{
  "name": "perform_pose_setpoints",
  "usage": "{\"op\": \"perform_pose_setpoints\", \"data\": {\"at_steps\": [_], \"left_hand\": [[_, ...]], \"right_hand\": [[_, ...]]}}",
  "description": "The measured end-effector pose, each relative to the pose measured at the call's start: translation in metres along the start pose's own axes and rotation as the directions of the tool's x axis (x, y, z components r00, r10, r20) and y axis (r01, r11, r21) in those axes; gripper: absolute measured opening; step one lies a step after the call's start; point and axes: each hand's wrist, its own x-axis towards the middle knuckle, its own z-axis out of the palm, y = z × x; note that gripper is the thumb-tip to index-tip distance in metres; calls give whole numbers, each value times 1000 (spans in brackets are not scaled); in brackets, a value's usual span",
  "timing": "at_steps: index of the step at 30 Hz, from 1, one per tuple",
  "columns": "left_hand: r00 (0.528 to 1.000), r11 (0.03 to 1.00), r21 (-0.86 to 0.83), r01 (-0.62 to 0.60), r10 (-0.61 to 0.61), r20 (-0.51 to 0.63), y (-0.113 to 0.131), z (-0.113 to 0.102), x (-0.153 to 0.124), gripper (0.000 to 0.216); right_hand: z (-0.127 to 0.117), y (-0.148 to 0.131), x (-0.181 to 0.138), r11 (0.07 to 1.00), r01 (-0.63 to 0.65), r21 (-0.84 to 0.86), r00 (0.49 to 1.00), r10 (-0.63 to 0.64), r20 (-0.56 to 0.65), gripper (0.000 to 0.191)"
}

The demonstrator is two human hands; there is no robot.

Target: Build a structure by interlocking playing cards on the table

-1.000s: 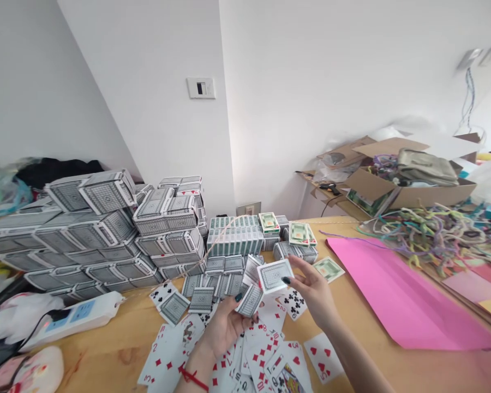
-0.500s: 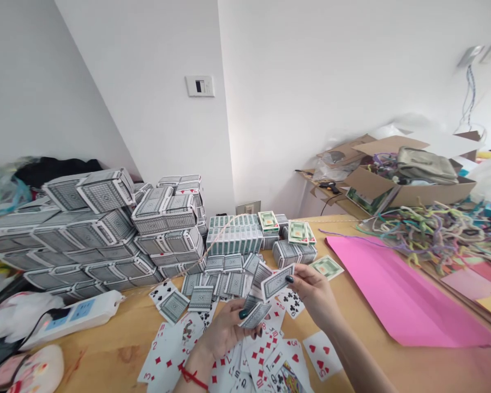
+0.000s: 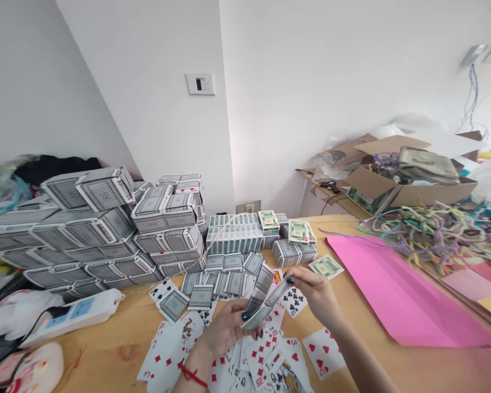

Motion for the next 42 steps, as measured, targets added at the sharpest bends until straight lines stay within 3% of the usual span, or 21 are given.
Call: {"op": "perform_pose_setpoints", "data": {"at_steps": [10, 17, 23, 26, 31, 42], "left_hand": [[997, 994, 79, 69, -68, -23, 4, 5, 0, 30], [996, 1000, 8, 11, -10, -94, 2, 3, 2, 26], [988, 998, -51, -44, 36, -150, 3, 6, 3, 24], [987, 997, -59, -45, 36, -154, 2, 7, 4, 25], [986, 996, -70, -53, 42, -158, -2, 6, 6, 25], [981, 992, -95, -86, 68, -183, -4, 5, 7, 20]], "right_hand": [[0, 2, 0, 991, 86, -102, 993, -78, 83, 25], [14, -3, -6, 957, 178, -231, 976, -141, 169, 33], [26, -10, -17, 916, 242, -321, 943, -143, 302, 77], [37, -1, -21, 898, 225, -378, 953, -122, 279, 91], [46, 10, -24, 890, 195, -413, 968, -107, 226, 87], [44, 7, -21, 921, 174, -349, 970, -100, 221, 87]]}}
